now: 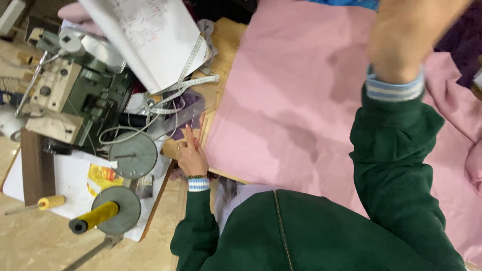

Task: The person uses a clear ruler and a pen to draw straight lines on a large piece of pink fabric laid on a wooden table. They repeatedly reposition the ruler and mark along its edge, then briefly pick up a red handheld device before returning to mark more lines.

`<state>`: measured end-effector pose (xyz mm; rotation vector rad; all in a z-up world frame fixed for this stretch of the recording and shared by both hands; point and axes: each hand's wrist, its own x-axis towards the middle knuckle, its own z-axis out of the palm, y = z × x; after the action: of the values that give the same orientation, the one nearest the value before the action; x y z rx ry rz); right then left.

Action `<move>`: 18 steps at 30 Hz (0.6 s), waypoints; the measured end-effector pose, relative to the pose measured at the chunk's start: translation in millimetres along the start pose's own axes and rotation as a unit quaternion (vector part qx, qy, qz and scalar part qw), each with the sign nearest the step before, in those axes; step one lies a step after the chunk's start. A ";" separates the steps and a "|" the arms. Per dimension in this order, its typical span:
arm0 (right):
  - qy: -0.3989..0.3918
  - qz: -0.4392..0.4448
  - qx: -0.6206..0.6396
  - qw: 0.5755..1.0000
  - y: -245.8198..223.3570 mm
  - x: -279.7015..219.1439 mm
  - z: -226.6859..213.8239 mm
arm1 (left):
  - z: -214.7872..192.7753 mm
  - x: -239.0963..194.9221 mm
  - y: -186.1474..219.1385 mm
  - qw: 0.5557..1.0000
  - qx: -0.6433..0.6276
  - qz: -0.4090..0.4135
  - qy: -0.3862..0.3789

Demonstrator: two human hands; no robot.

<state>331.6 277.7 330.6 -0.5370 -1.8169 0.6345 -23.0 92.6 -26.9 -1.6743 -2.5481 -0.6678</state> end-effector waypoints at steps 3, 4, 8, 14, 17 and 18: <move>-0.014 0.043 0.020 0.999 8.9 9.8 62.5 | 4.6 0.0 -5.0 1.000 0.006 0.011 0.025; -0.020 0.062 0.027 0.998 11.5 13.3 83.8 | 6.2 1.3 -6.6 0.999 0.003 0.026 0.030; -0.087 0.095 -0.007 0.992 118.7 -30.9 161.2 | 16.1 1.0 -9.3 0.996 0.073 0.040 0.044; -0.089 0.203 -0.071 0.973 186.0 -48.3 222.2 | 16.0 4.8 -7.0 0.987 0.079 0.086 0.112; -0.123 0.156 -0.133 0.971 187.7 -38.6 238.7 | 15.5 4.3 -4.5 0.991 0.082 0.073 0.075; -0.138 0.151 -0.128 0.971 187.3 -35.1 242.4 | 15.7 3.7 -4.0 0.991 0.080 0.071 0.080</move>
<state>123.3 357.1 117.6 -0.9508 -2.1149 0.7102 -24.8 100.2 -41.6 -1.6570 -2.2827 -0.5494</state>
